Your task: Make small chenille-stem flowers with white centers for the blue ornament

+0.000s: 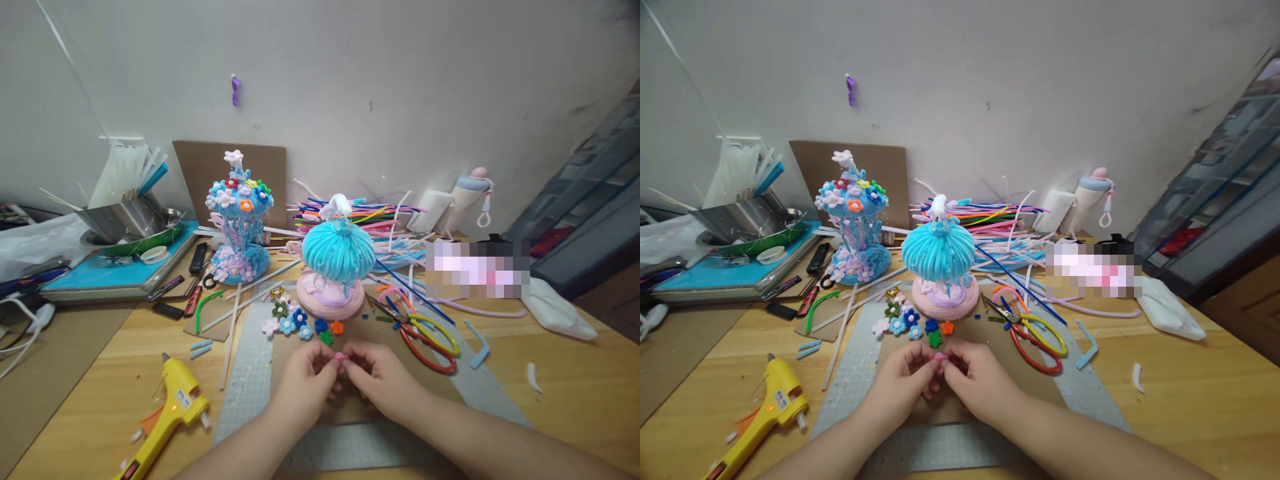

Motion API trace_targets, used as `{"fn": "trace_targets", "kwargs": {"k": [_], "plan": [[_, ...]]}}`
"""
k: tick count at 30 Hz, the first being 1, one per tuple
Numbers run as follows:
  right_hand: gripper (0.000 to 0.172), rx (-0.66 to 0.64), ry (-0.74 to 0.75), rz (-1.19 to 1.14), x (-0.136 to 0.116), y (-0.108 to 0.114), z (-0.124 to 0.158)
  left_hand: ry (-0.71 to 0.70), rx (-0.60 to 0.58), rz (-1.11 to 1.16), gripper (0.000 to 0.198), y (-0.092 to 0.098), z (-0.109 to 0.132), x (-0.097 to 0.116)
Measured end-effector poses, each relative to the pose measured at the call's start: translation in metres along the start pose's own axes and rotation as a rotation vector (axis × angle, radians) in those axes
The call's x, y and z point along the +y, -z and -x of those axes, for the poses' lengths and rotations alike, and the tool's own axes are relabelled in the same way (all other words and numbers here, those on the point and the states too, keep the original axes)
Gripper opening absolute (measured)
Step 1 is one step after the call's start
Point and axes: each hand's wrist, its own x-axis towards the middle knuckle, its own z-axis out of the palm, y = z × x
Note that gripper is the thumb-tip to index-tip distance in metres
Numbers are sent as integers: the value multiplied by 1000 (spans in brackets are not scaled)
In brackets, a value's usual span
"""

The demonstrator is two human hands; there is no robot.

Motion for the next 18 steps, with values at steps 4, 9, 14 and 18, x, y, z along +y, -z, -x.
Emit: {"fn": "trace_targets", "kwargs": {"k": [4,9,14,18], "plan": [[18,15,-2,55,-1,0,0,-5,0,-21,20,1,-2,2],[16,11,52,213,-5,3,-3,-2,15,-166,17,3,-5,0],[19,-12,98,213,-6,3,-4,-12,-10,-292,19,7,-5,-5],[20,3,97,218,-2,0,-5,17,-3,-273,14,5,-5,-4]]}}
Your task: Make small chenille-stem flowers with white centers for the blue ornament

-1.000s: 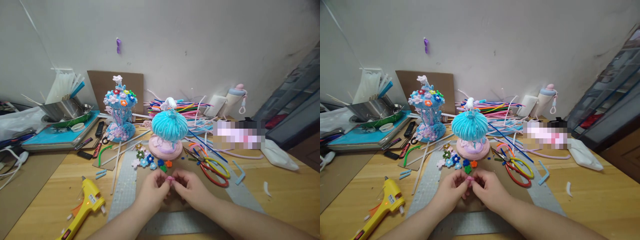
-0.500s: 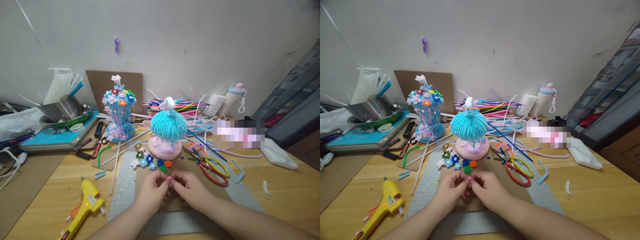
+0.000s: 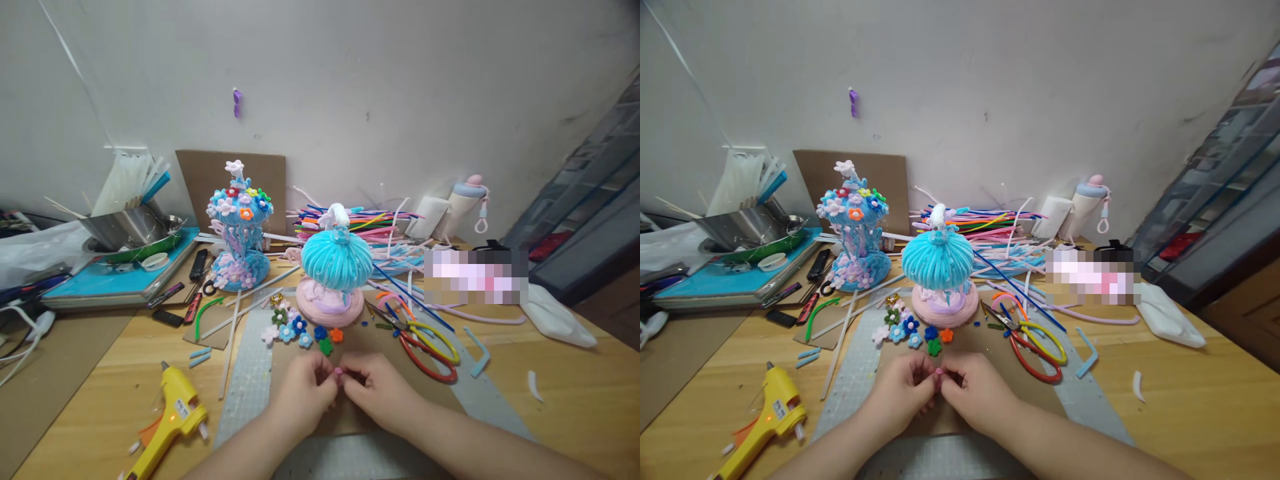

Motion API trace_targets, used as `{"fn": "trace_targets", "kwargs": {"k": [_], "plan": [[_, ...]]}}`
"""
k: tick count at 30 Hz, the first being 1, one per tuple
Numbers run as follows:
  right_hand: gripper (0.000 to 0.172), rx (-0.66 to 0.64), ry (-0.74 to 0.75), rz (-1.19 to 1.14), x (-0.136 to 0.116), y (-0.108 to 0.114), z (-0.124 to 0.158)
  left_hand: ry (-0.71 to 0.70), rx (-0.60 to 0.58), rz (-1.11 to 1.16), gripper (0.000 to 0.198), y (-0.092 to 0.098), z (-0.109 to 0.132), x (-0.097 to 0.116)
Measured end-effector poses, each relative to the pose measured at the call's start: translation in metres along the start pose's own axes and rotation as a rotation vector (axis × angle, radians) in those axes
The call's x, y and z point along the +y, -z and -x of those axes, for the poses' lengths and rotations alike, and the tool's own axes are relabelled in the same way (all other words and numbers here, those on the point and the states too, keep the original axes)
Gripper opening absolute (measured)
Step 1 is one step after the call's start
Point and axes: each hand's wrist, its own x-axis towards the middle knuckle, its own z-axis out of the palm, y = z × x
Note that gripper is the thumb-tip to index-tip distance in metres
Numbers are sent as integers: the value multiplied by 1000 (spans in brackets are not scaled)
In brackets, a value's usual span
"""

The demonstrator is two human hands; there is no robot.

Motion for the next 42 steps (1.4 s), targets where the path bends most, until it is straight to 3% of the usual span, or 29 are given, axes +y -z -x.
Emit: {"fn": "trace_targets", "kwargs": {"k": [10,13,19,22,29,36,42], "plan": [[20,99,69,179,-2,-3,1,-184,100,-5,13,-4,3,-8],[20,101,64,188,-3,-4,1,-166,82,-12,13,-5,4,-5],[13,117,-31,-85,0,-1,-2,-63,34,262,13,-8,1,4],[11,165,-47,-121,2,0,-2,-65,14,266,13,-8,1,3],[13,89,22,-196,-1,1,0,-28,2,311,21,-1,2,9],[14,70,-2,-100,0,2,-1,-104,37,130,11,0,3,8],[15,49,21,11,-1,3,1,-192,47,-26,15,1,4,3]]}}
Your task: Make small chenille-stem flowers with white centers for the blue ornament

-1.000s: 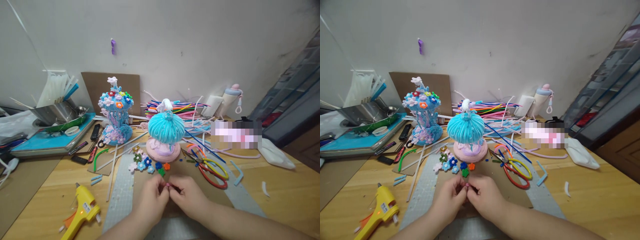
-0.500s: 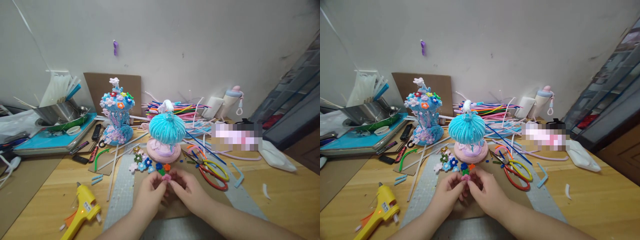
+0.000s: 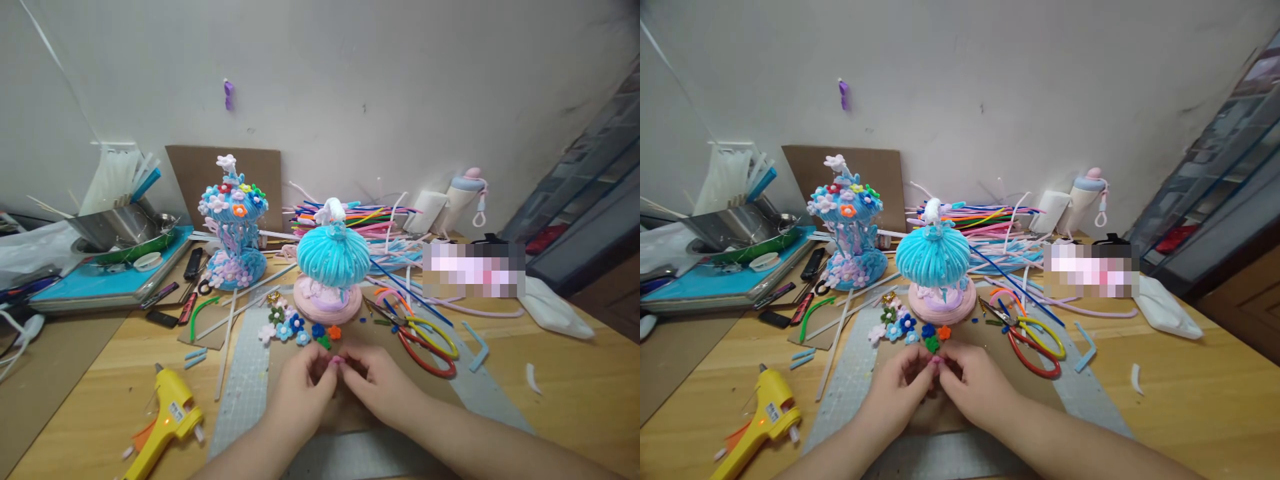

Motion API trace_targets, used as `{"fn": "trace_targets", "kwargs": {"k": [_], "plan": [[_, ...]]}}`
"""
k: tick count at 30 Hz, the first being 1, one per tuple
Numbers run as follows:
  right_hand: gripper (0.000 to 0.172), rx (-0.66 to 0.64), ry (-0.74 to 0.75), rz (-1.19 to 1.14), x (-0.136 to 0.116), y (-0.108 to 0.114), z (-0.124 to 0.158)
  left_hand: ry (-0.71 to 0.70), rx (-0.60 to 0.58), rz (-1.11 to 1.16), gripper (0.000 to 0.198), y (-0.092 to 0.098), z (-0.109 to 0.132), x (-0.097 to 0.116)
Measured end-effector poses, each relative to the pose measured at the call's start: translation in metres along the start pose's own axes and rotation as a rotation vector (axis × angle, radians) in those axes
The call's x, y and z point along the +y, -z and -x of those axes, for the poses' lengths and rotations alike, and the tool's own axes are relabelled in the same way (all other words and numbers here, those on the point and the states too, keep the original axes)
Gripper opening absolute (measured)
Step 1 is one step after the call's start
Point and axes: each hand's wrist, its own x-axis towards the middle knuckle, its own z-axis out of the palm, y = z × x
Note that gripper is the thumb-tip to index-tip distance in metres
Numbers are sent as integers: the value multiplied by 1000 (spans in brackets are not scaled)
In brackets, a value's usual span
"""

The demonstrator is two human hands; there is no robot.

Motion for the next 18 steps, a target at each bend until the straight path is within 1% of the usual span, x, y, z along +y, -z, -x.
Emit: {"fn": "trace_targets", "kwargs": {"k": [3,7,10,13,16,18], "plan": [[14,-14,-10,76,-1,1,1,-14,0,-60,16,0,-1,-3],[13,-14,-6,191,-2,3,0,1,-10,-103,17,0,-2,-4],[16,-13,26,190,-3,4,0,23,-14,-126,18,0,-1,-3],[14,-19,17,212,-4,5,1,42,-31,-175,21,1,1,-3],[12,-21,3,267,-4,6,1,25,-39,-220,22,2,2,-2],[13,-28,24,267,-5,7,1,6,-44,-244,22,3,2,0]]}}
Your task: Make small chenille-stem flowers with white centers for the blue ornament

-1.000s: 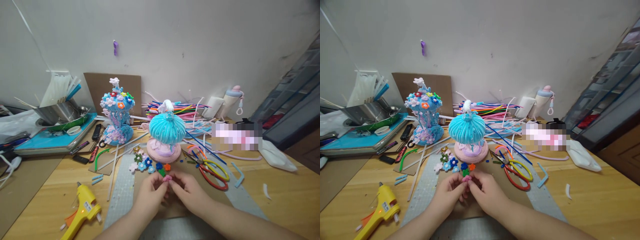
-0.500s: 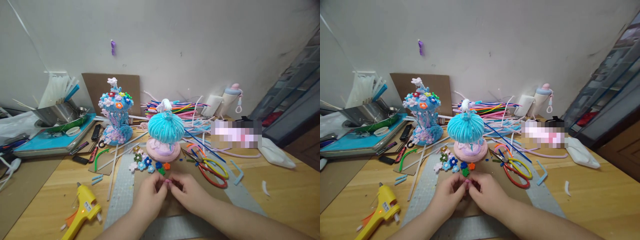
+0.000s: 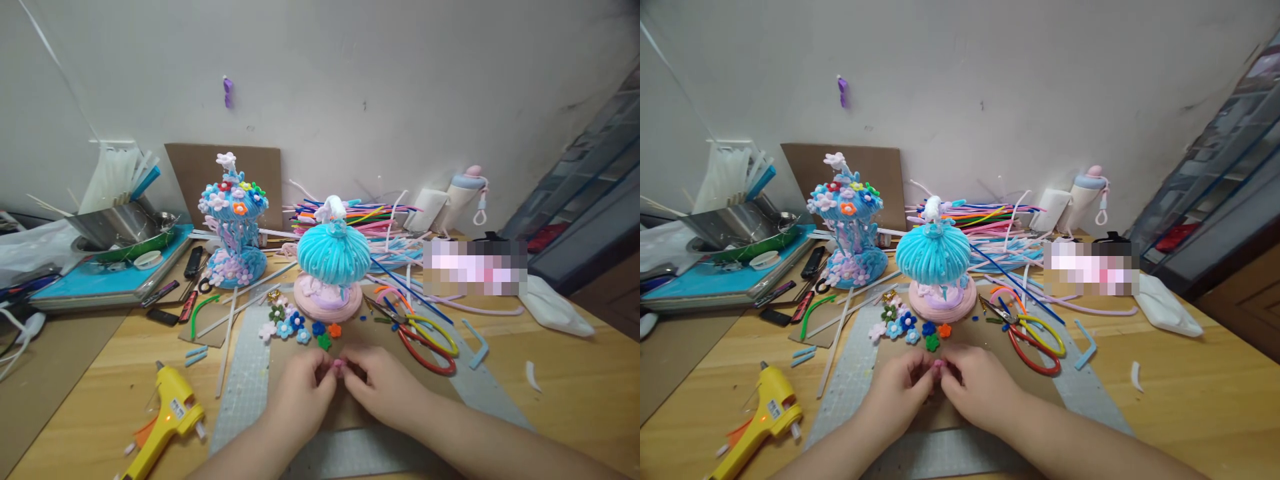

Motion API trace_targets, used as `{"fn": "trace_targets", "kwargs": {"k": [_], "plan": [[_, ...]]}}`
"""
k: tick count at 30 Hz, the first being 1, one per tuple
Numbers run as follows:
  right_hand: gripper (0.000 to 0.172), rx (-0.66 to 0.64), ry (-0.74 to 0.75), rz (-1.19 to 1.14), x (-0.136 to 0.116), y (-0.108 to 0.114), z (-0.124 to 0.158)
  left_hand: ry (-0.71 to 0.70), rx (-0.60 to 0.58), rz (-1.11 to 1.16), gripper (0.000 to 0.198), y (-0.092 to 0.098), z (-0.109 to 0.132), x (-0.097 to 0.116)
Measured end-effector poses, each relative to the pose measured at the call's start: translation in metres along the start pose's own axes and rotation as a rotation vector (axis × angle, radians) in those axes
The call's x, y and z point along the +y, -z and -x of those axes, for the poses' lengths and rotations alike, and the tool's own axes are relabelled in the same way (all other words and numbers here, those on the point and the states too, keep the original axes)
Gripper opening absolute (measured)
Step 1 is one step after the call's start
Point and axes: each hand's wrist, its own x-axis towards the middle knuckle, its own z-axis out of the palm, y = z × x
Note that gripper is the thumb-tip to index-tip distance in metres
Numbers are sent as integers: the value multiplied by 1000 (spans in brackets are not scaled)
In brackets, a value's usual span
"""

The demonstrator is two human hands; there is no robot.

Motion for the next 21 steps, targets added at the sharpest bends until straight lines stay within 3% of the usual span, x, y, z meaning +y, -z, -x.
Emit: {"fn": "trace_targets", "kwargs": {"k": [8,21], "plan": [[15,-42,-14,21,2,-2,0,-72,0,-125,19,3,1,4],[21,-37,-25,26,10,-13,-4,-16,7,-199,20,-2,-6,-6]]}}
